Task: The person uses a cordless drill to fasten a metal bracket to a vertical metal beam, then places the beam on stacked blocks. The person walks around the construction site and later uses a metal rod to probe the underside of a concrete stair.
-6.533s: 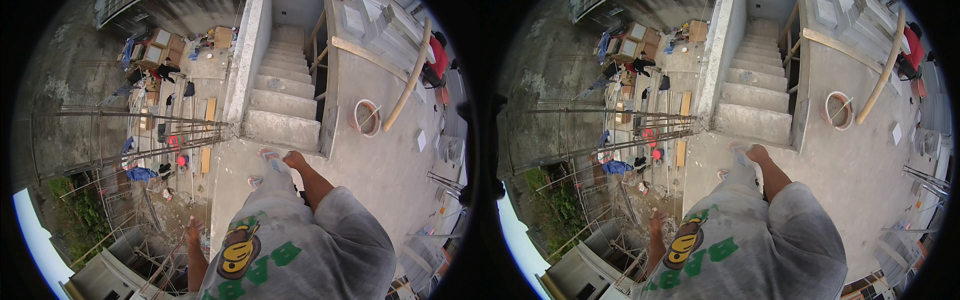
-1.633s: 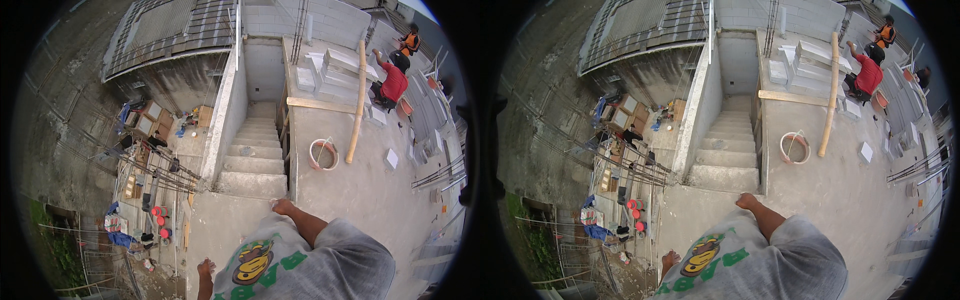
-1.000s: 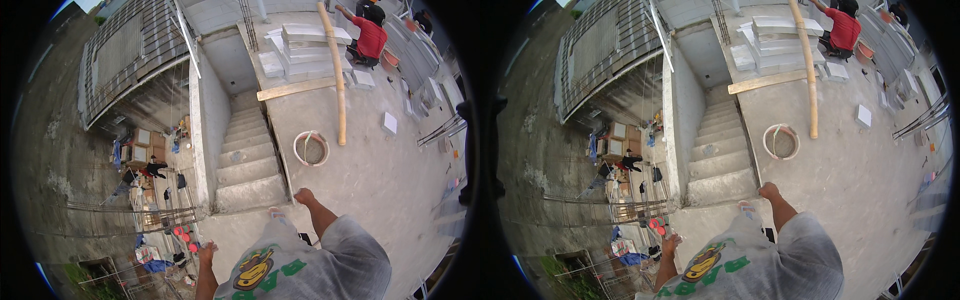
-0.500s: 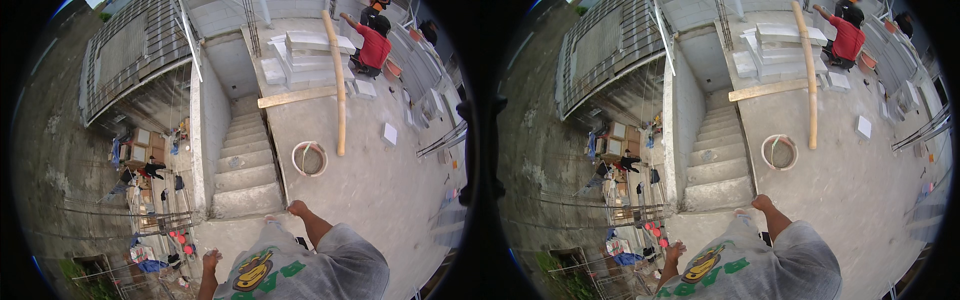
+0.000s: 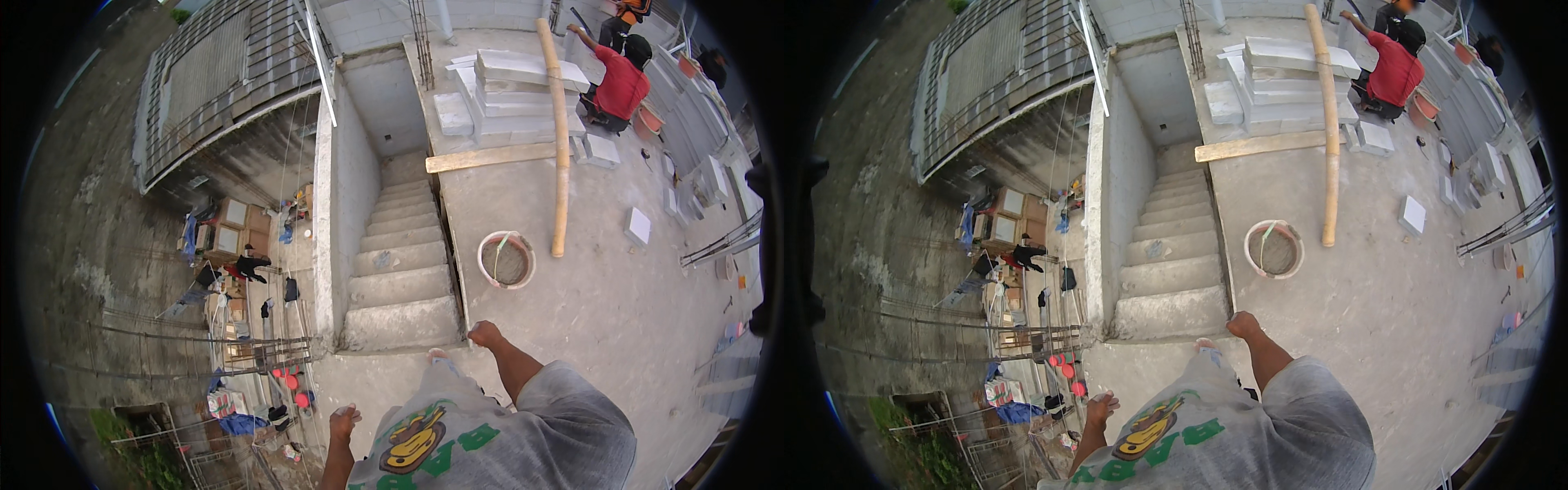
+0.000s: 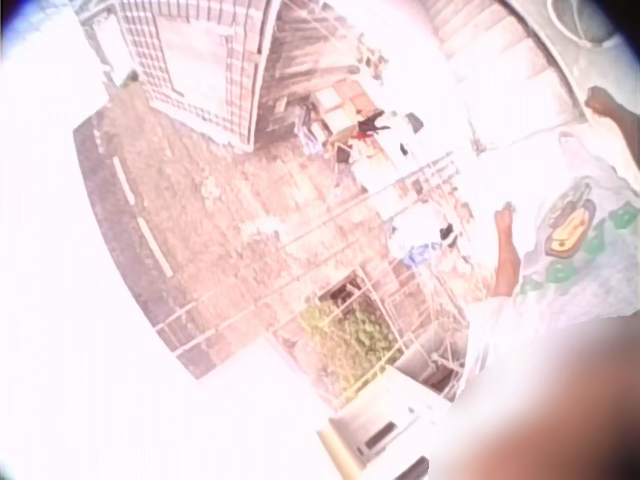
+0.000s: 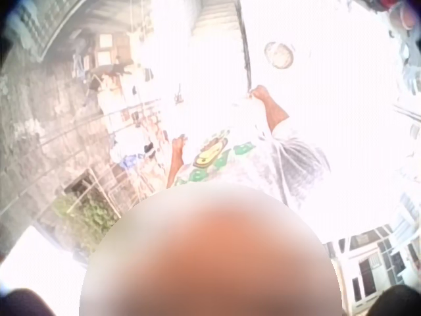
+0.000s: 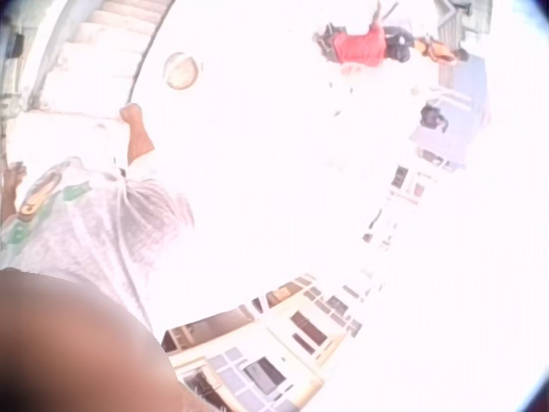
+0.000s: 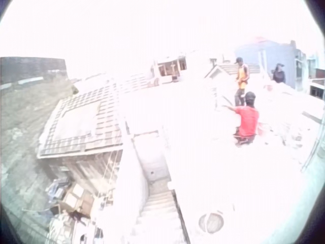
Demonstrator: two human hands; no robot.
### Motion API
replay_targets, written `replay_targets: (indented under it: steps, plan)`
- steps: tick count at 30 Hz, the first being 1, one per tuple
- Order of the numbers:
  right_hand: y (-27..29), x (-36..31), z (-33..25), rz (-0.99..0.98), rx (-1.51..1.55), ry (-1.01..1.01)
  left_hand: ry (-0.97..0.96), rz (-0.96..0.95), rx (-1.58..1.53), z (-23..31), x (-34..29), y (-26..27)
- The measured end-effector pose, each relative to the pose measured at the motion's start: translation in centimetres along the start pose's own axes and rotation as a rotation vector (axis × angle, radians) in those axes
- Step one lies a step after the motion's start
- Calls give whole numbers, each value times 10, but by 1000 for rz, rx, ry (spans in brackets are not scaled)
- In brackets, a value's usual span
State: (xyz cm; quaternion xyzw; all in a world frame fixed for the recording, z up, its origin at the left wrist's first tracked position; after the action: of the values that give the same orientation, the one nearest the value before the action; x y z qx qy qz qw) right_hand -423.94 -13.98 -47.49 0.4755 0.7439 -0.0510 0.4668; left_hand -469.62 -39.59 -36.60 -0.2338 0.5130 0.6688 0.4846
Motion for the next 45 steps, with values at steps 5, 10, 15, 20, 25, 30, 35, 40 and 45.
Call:
replay_targets:
  steps: [5, 10, 15, 20, 25, 30, 35, 40, 45]
  plan:
    - [-13, 6, 8, -13, -15, 6, 7, -6, 17, -6, 0, 1]
    - [-12, 6, 14, -14, -30, -7, -4, 4, 58, -4, 0, 4]
    - [-3, 4, 12, 0, -4, 7, -7, 14, 73, 5, -4, 7]
    - [-8, 5, 17, -47, 82, -30, 14, 15, 50, 10, -6, 7]
    - [-3, 8, 12, 34, 74, 11, 15, 42, 43, 13, -10, 7]
    - [-3, 11, 8, -30, 59, 13, 29, 51, 23, 12, -16, 3]
    - [7, 13, -7, 25, -7, 105, 49, 53, 6, 6, -16, 1]
    - [3, 16, -7, -12, -23, 88, 32, 55, -19, 12, -20, -2]
    - [-6, 22, 9, -59, 99, -50, 6, 78, -60, 22, -23, 1]
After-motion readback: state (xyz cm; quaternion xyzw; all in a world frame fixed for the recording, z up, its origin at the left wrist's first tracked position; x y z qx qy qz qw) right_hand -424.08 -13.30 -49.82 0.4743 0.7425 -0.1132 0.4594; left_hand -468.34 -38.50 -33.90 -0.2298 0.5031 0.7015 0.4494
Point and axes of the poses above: each hand's wrist, its own x-axis towards the middle knuckle, its own y-axis out of the back of the hand, z = x × y, the point moved 10 cm from there along x, towards the middle knuckle, and after that the axes turned 15 degrees about x, right-handed, at the moved point
